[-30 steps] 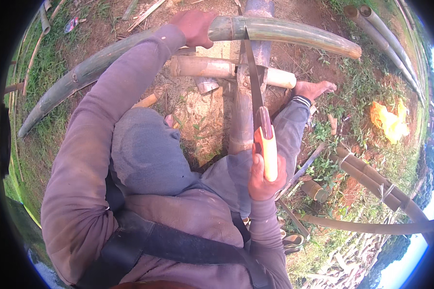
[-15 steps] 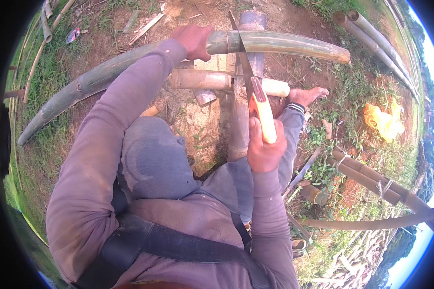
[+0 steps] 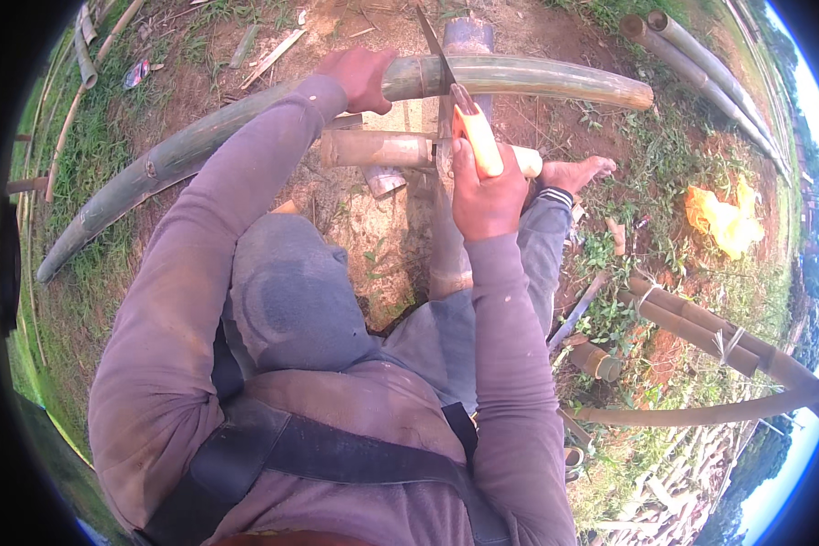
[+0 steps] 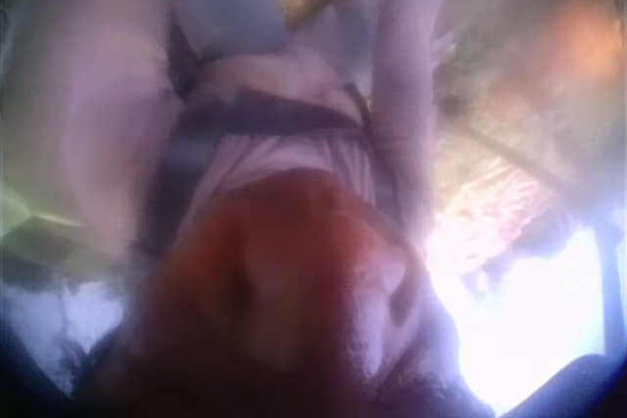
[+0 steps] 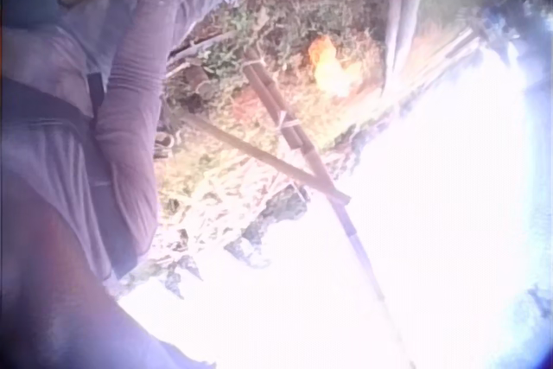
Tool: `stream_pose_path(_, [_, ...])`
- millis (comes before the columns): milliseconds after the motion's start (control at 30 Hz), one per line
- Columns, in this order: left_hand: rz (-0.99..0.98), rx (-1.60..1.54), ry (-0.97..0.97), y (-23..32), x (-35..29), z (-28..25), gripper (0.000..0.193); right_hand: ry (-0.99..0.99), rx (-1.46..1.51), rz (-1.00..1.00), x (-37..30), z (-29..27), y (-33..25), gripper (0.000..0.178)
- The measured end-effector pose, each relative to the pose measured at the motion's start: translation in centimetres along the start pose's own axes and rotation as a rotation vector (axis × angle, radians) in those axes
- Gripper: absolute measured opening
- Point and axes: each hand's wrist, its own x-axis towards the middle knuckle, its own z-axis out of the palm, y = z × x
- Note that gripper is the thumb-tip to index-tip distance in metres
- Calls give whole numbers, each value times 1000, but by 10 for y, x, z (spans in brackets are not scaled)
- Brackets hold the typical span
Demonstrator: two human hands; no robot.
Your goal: The person sits on the ground and uses a hand saw to cut long bamboo poles into shorter sections. They position each pole on a wooden support, saw through it, and then move the cut pieces aside.
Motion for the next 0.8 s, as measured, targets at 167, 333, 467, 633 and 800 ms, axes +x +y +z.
stream_pose_path(167, [8, -26, 20, -3, -5, 14, 83, -34, -26, 140, -137, -104, -24, 18])
stream_pose_path(333, [16, -7, -46, 6, -5, 10, 75, -8, -50, -26, -85, -66, 5, 15])
stream_pose_path(467, [53, 26, 4, 6, 0, 2, 74, -13, 54, 84, 24, 10, 18, 28])
stream_pose_path(633, [42, 14, 9, -2, -8, 11, 80, 31, 78, 55, -36, -15, -2, 21])
stream_pose_path(800, [43, -2, -29, 2, -7, 20, 79, -24, -103, 65, -148, -95, -12, 18])
